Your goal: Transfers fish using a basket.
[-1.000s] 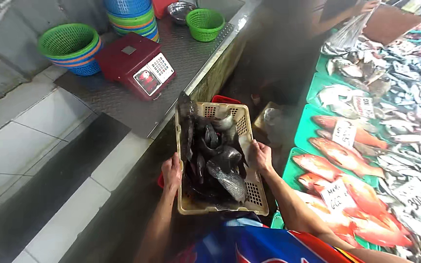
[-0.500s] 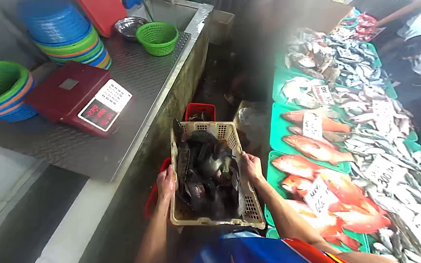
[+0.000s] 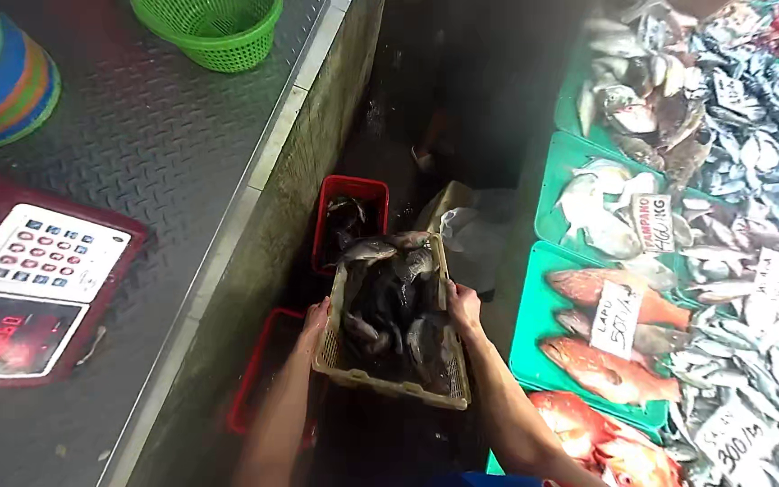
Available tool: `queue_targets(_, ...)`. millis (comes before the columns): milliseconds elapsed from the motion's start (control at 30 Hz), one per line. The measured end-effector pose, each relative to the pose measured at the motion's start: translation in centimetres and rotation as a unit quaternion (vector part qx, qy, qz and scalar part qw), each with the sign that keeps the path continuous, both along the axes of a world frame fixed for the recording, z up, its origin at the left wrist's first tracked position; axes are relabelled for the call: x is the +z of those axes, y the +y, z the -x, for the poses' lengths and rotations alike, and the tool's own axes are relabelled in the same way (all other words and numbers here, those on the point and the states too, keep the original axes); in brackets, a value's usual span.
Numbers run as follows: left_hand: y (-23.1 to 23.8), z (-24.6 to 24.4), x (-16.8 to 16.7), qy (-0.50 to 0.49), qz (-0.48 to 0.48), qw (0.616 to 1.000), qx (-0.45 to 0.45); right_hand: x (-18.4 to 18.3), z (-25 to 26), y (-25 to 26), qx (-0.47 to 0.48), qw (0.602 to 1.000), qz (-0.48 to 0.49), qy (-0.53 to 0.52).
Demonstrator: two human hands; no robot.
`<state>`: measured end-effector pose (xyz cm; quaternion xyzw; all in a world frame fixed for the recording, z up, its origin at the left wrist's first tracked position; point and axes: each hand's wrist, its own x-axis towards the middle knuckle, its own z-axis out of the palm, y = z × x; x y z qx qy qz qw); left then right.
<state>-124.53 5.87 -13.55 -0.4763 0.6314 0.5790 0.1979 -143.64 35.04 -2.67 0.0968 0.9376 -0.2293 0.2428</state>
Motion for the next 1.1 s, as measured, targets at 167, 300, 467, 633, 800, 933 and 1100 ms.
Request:
queue_targets(167,-0.8,3.9,-3.0,-0.058,-0.045,0.996,-0.048,-1.5,6.9,-3.0,0.006,0.995,-0.048,-0.082)
queue_targets(300,-0.9,4.3,-5.8,-0.074,-0.089,0.993,-0.021,-3.0,9.5,-5.0,0.009,0.989,-0.082,-0.119)
queue_targets(467,-0.5,4.5,-7.5,-0.080,-0.157,0.984,0.019,-2.6,12.4,-7.3,0.013,0.986,-0.088,-0.144)
queue_targets(633,-2.1,4.4,-7.7,-0.014,-0.223,0.975,-0.003,-5.0,14.7,-6.8,-0.005,0.980,-0.095,-0.175)
queue_targets(800,-3.1,8.7,8.0,-0.130,-0.190,0.972,0.054,-4.9,15.7,-9.4,0.049,0.971,-0.110,-0.206)
queue_targets(933,-2.5,4.7,-4.7,-0.019,-0.290,0.950,0.111,-5.5,18.8,-10.8,0.066,0.965,-0.134,-0.214)
queue_targets(1100,-2.3,5.8,-1.5,0.014,-0.330,0.925,0.186,-1.1,21.8,-14.5,0.060,0.972,-0.111,-0.196)
